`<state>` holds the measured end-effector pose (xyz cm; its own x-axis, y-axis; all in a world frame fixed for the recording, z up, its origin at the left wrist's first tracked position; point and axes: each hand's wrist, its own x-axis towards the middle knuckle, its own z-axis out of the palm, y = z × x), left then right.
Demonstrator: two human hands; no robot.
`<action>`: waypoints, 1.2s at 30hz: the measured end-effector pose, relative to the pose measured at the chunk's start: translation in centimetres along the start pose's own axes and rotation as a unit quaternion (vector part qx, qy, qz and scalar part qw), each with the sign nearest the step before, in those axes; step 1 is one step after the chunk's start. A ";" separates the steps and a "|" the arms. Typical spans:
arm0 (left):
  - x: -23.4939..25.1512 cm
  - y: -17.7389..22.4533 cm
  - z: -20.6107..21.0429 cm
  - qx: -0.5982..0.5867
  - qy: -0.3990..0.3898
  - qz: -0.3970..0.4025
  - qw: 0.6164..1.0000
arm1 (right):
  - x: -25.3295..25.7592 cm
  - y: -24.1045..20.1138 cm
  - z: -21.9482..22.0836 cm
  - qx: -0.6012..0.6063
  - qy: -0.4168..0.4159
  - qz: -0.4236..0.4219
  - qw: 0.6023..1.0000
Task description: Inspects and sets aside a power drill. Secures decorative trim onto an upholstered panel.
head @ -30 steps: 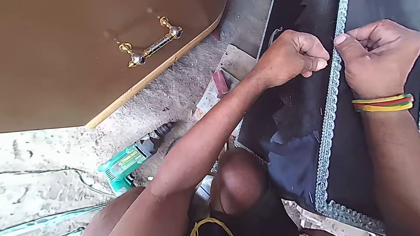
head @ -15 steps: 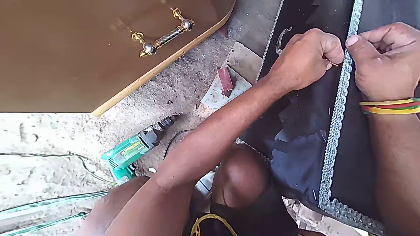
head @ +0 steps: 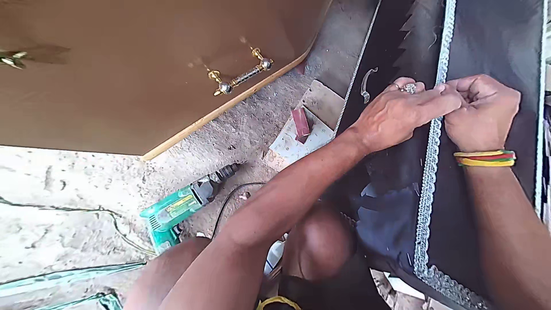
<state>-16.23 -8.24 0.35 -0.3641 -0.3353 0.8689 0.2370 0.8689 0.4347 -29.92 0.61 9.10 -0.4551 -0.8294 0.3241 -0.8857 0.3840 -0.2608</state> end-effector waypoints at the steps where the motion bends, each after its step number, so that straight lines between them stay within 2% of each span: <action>1: 0.0 0.0 -0.1 0.007 -0.005 0.004 1.000 | 0.0 -0.1 0.0 -0.002 -0.001 0.004 1.000; 3: 0.0 0.0 -0.6 0.023 -0.024 0.006 0.999 | -0.1 -0.4 -0.1 -0.001 -0.004 0.015 1.000; 6: 0.1 -0.2 -1.4 0.022 -0.098 -0.030 0.994 | -0.3 -0.7 -0.3 -0.003 -0.010 0.020 1.000; 9: 0.7 -1.2 -1.8 -0.102 -0.169 -0.117 0.973 | -0.4 -0.5 -0.3 -0.011 -0.013 0.011 1.000; 11: 1.0 -1.8 -1.8 -0.205 -0.207 -0.203 0.935 | -0.3 -0.3 -0.1 -0.003 -0.008 0.024 1.000; 16: 1.0 -1.8 -2.5 -0.412 -0.194 -0.363 0.813 | 0.0 0.1 0.0 0.000 -0.007 0.022 1.000; 22: 0.8 -1.5 -2.5 -0.504 -0.200 -0.509 0.669 | 0.0 0.2 0.0 -0.003 -0.008 0.012 1.000; 27: 0.9 -0.8 -2.1 -0.538 -0.161 -0.578 0.593 | 0.1 0.3 0.2 -0.003 -0.005 0.013 1.000; 29: 1.2 -0.5 -2.0 -0.523 -0.151 -0.590 0.596 | 0.1 0.2 0.1 -0.003 -0.006 0.009 1.000; 31: 1.6 -0.1 -2.2 -0.482 -0.144 -0.585 0.637 | 0.2 0.1 0.1 -0.007 -0.008 0.009 1.000; 33: 2.0 0.2 -2.3 -0.407 -0.152 -0.543 0.719 | 0.1 0.1 0.1 -0.010 -0.009 0.013 1.000; 36: 2.3 0.2 -2.3 -0.231 -0.209 -0.435 0.845 | 0.2 0.0 0.1 -0.010 -0.008 0.019 1.000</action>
<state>-14.92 -9.70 3.01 -0.8447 -0.5323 0.0555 0.0075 0.0919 0.9957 -30.03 0.42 9.09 -0.4876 -0.8201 0.2994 -0.8693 0.4240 -0.2543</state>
